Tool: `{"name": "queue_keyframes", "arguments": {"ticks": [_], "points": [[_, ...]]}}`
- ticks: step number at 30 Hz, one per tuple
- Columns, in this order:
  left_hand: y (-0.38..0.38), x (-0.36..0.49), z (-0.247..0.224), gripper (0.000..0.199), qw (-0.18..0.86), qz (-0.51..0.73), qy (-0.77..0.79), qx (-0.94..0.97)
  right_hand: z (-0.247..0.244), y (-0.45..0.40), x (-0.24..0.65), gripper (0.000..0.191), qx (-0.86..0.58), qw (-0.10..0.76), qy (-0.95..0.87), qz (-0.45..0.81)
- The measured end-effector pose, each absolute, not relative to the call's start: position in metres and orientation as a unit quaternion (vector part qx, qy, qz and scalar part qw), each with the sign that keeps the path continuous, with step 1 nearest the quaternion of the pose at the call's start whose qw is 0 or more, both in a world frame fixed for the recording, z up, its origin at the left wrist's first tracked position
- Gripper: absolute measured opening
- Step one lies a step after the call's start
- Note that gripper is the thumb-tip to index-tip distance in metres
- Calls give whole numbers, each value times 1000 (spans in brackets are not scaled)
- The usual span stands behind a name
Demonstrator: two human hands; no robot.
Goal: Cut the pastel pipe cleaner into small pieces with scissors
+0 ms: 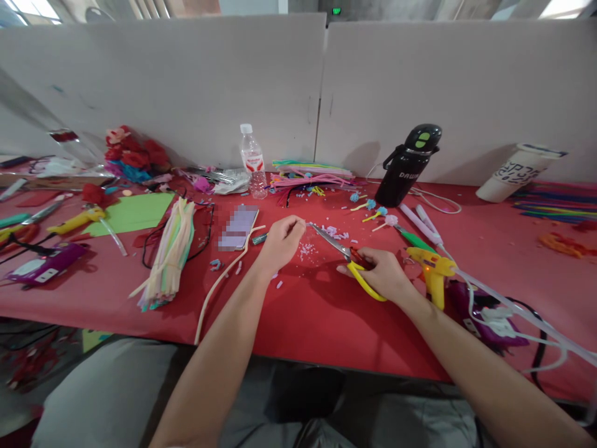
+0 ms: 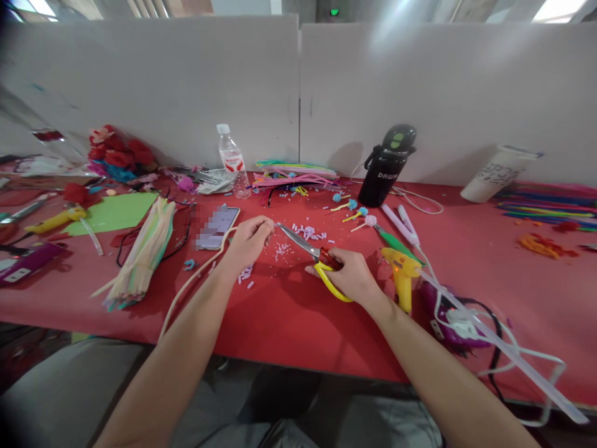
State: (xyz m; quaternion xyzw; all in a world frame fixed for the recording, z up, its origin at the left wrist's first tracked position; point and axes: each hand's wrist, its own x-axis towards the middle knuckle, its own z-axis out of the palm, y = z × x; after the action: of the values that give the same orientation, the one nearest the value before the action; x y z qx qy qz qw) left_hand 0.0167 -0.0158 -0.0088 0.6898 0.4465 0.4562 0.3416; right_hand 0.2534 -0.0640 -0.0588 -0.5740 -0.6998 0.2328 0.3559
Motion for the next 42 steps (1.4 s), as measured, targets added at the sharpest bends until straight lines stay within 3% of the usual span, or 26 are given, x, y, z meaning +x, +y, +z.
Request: {"name": "queue_keyframes", "arguments": {"ticks": [42], "points": [[-12, 13, -10, 24, 359, 458, 442, 682, -56, -65, 254, 57, -577, 334, -710, 227]]}}
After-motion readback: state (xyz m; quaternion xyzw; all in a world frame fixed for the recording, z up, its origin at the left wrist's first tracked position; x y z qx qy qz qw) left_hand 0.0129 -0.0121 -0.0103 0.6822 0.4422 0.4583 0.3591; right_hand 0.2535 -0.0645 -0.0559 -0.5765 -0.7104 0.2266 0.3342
